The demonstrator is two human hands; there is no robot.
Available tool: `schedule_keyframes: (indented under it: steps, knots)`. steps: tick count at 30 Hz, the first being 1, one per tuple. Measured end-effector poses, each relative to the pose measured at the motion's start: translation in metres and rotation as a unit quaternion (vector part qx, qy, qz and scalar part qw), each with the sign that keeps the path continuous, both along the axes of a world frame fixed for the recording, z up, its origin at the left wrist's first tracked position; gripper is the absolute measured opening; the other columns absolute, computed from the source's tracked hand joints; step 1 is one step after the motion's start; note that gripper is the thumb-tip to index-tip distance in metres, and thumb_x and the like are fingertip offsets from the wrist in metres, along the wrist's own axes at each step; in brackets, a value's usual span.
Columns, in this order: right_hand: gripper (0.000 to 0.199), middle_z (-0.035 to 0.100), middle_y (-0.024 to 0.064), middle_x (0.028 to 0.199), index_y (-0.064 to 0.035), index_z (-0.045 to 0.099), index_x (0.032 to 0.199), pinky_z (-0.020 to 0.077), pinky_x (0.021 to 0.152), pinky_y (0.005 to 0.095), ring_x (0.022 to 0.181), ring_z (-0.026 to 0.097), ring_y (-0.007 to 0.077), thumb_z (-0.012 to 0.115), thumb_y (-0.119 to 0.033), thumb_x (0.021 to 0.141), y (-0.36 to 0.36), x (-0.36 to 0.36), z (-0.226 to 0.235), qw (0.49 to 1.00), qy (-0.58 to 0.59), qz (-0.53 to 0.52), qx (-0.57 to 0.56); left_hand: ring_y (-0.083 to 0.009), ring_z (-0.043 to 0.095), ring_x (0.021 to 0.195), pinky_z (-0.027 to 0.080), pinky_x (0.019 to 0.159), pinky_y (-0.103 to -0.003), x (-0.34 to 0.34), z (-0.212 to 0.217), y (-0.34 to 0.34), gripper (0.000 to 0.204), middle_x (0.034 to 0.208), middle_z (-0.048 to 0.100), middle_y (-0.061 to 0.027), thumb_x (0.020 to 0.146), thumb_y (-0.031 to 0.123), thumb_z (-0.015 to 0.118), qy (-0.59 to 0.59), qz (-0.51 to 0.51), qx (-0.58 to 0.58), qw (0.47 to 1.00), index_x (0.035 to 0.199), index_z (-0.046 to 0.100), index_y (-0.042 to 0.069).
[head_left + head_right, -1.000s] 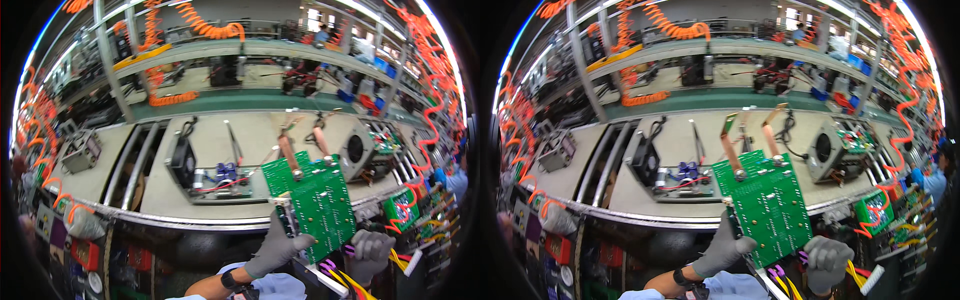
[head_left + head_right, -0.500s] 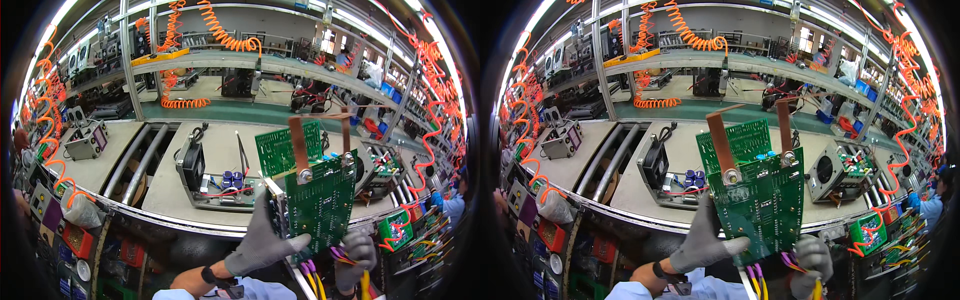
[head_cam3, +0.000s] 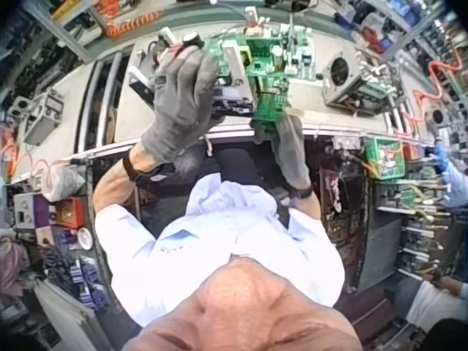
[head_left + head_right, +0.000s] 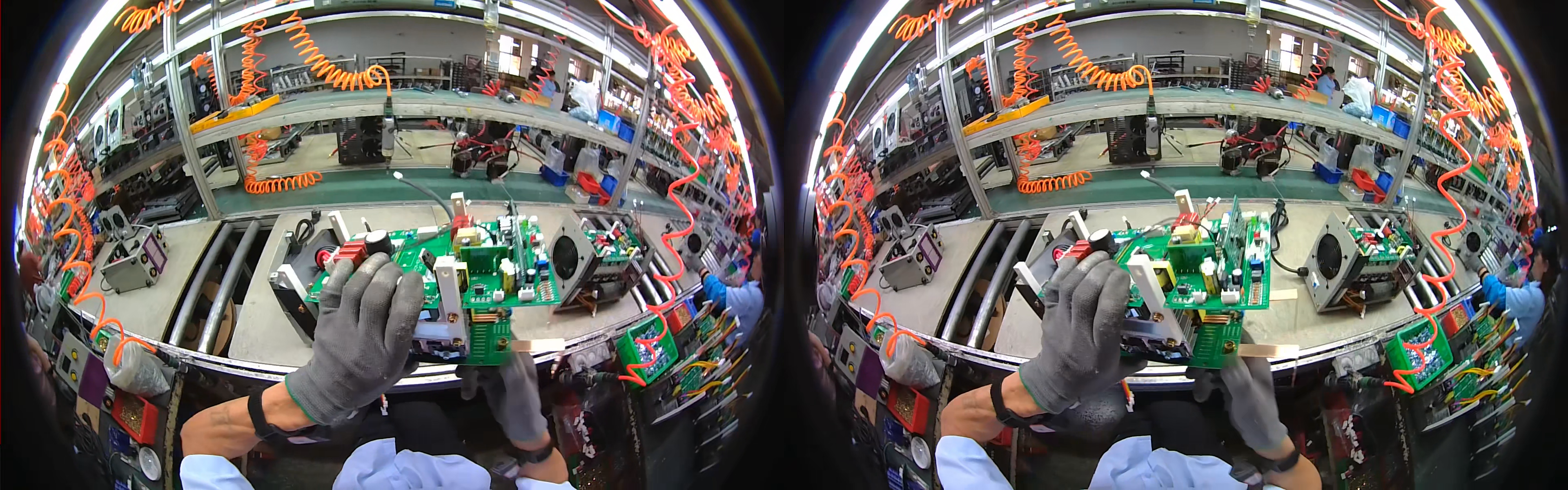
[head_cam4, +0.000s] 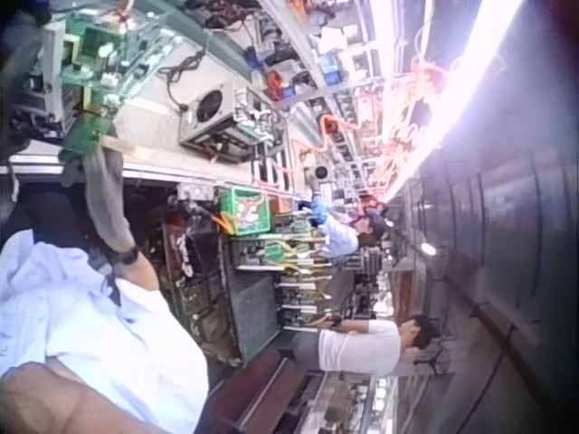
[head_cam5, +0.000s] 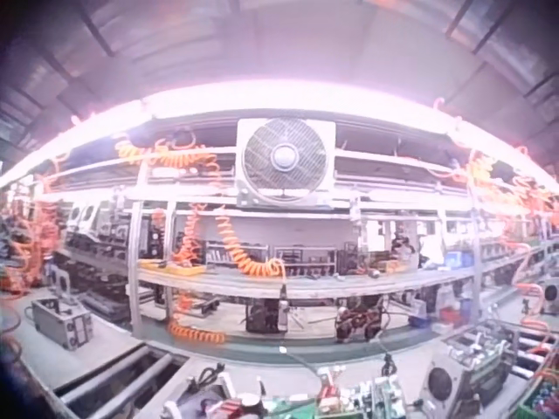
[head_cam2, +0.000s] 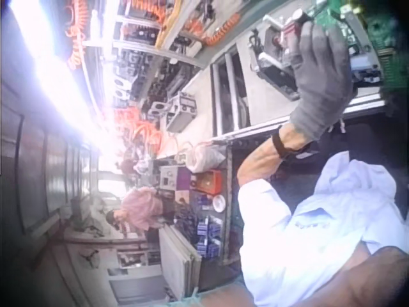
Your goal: Assembling electronic components and circuit boards into a power supply housing on a production line.
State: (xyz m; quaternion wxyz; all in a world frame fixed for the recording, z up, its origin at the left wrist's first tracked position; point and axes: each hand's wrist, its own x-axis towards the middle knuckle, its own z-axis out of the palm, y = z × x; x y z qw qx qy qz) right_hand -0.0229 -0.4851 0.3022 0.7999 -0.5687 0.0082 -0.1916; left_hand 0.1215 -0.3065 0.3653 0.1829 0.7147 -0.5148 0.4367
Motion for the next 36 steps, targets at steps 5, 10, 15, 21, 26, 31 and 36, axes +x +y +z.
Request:
schedule_keyframes:
  steps: [5, 10, 15, 21, 26, 31, 36]
  knots:
    - [0.032, 0.064, 0.0098, 0.077, -0.0001, 0.054, 0.112, 0.0449, 0.054, 0.0249, 0.062, 0.060, 0.0145, 0.051, -0.030, 0.101, 0.009, 0.020, 0.003, 0.994, 0.108, -0.014, 0.030, -0.0403, 0.054, 0.119, 0.038, 0.107, -0.057, 0.008, -0.015, 0.005, 0.075, 0.124, 0.053, -0.0221, 0.070, 0.022, 0.076, -0.032, 0.023, 0.055, 0.998, 0.134, 0.045, -0.003]
    - [0.027, 0.059, 0.0059, 0.066, -0.0052, 0.060, 0.093, 0.0393, 0.047, 0.0263, 0.052, 0.054, 0.0153, 0.054, -0.031, 0.098, 0.014, 0.034, -0.010, 0.981, 0.188, -0.002, 0.037, -0.0364, 0.055, 0.119, 0.040, 0.107, -0.054, 0.012, -0.018, 0.007, 0.056, 0.122, 0.055, -0.0184, 0.080, 0.014, 0.067, -0.077, 0.041, 0.064, 0.994, 0.132, 0.049, 0.002]
    - [0.021, 0.056, 0.0060, 0.065, -0.0076, 0.058, 0.085, 0.0366, 0.042, 0.0265, 0.048, 0.049, 0.0136, 0.059, -0.026, 0.095, 0.023, 0.030, -0.012, 0.981, 0.110, -0.024, 0.158, -0.0357, 0.054, 0.123, 0.036, 0.112, -0.054, 0.005, 0.010, 0.012, 0.045, 0.128, 0.053, -0.0182, 0.087, 0.017, 0.064, -0.093, 0.040, 0.070, 0.992, 0.129, 0.054, 0.004]
    - [0.017, 0.042, 0.0002, 0.055, -0.0114, 0.054, 0.085, 0.0260, 0.032, 0.0230, 0.039, 0.032, 0.0087, 0.056, -0.025, 0.095, 0.015, 0.028, 0.003, 0.964, 0.088, 0.000, 0.253, -0.0339, 0.029, 0.146, 0.021, 0.121, -0.048, 0.013, 0.019, 0.083, 0.113, 0.156, 0.033, -0.0225, 0.083, 0.070, 0.064, 0.164, -0.083, -0.167, 0.969, 0.157, 0.015, 0.000]
    - [0.021, 0.043, 0.0019, 0.056, -0.0086, 0.054, 0.081, 0.0266, 0.032, 0.0219, 0.039, 0.031, 0.0088, 0.054, -0.023, 0.097, 0.013, 0.031, 0.010, 0.951, -0.015, 0.069, 0.301, -0.0312, 0.033, 0.146, 0.023, 0.122, -0.046, 0.038, -0.056, 0.090, 0.133, 0.157, 0.034, -0.0177, 0.068, 0.099, 0.035, 0.654, -0.136, -0.329, 0.667, 0.156, 0.021, 0.000]
    - [0.019, 0.048, 0.0019, 0.058, -0.0090, 0.055, 0.083, 0.0270, 0.032, 0.0215, 0.039, 0.035, 0.0082, 0.056, -0.023, 0.096, 0.021, 0.036, 0.008, 0.963, 0.035, -0.018, 0.266, -0.0295, 0.066, 0.106, 0.050, 0.102, -0.043, 0.005, -0.123, 0.052, 0.132, 0.118, 0.066, -0.0138, 0.061, 0.101, 0.036, 0.749, -0.344, -0.349, 0.445, 0.144, 0.041, -0.001]
    - [0.012, 0.052, 0.0015, 0.061, -0.0095, 0.056, 0.092, 0.0303, 0.035, 0.0220, 0.042, 0.041, 0.0085, 0.058, -0.022, 0.094, 0.027, 0.045, -0.002, 0.973, 0.060, -0.063, 0.215, -0.0181, 0.059, 0.093, 0.049, 0.081, -0.034, -0.013, -0.131, 0.028, 0.108, 0.112, 0.061, -0.0063, 0.066, 0.091, 0.052, 0.726, -0.432, -0.486, 0.225, 0.134, 0.048, 0.007]
